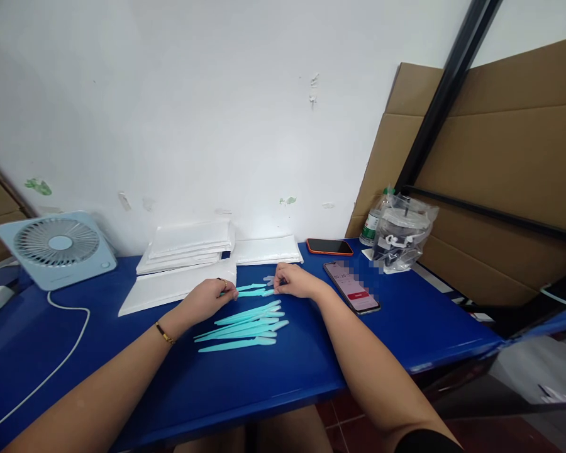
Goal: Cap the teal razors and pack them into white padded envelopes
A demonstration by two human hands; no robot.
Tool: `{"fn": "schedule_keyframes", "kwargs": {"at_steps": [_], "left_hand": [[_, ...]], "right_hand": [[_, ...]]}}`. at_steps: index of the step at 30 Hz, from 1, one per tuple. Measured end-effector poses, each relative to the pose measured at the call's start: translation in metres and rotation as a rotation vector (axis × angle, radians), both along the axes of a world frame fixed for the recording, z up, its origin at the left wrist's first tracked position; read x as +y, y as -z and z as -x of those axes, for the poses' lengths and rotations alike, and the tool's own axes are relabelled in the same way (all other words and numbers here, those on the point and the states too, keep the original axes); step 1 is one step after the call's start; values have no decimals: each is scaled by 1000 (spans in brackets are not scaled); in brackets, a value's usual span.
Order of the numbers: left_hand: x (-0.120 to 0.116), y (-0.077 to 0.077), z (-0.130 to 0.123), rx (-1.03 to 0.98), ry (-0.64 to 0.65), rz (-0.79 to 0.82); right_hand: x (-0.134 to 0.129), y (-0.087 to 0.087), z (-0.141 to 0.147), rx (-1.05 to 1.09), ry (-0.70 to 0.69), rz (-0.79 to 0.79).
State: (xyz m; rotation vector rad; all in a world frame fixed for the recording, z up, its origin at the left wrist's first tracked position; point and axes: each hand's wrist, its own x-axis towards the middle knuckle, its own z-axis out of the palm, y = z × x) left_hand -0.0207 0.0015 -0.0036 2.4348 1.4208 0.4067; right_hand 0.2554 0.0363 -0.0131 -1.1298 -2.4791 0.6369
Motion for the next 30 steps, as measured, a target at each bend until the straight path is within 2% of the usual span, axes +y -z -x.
{"fn": "schedule_keyframes", "kwargs": {"at_steps": [6,10,12,16,18,23,27,30], "left_hand": [[1,-1,10,74,-98,-18],[-4,-4,5,91,-138,-199],[-9,-6,1,77,-98,-216],[-15,-5,-5,25,98,-54],[-16,-2,-7,44,138,-26],[-11,4,-9,58,53,-133],[-7,4,-8,103,48,-133],[-3,3,-5,110,-6,-148]], "right_hand": [[2,-3,-14,78,113,-2],[-9,-7,-9,71,-22,34],[-13,-6,-2,18,-76,51],[-14,0,8,-23,-95,35],[-12,3,9,7,-78,23],[-10,3,8,113,-5,18],[-8,2,5,144,16,37],[-4,3,1,135,71,33]]}}
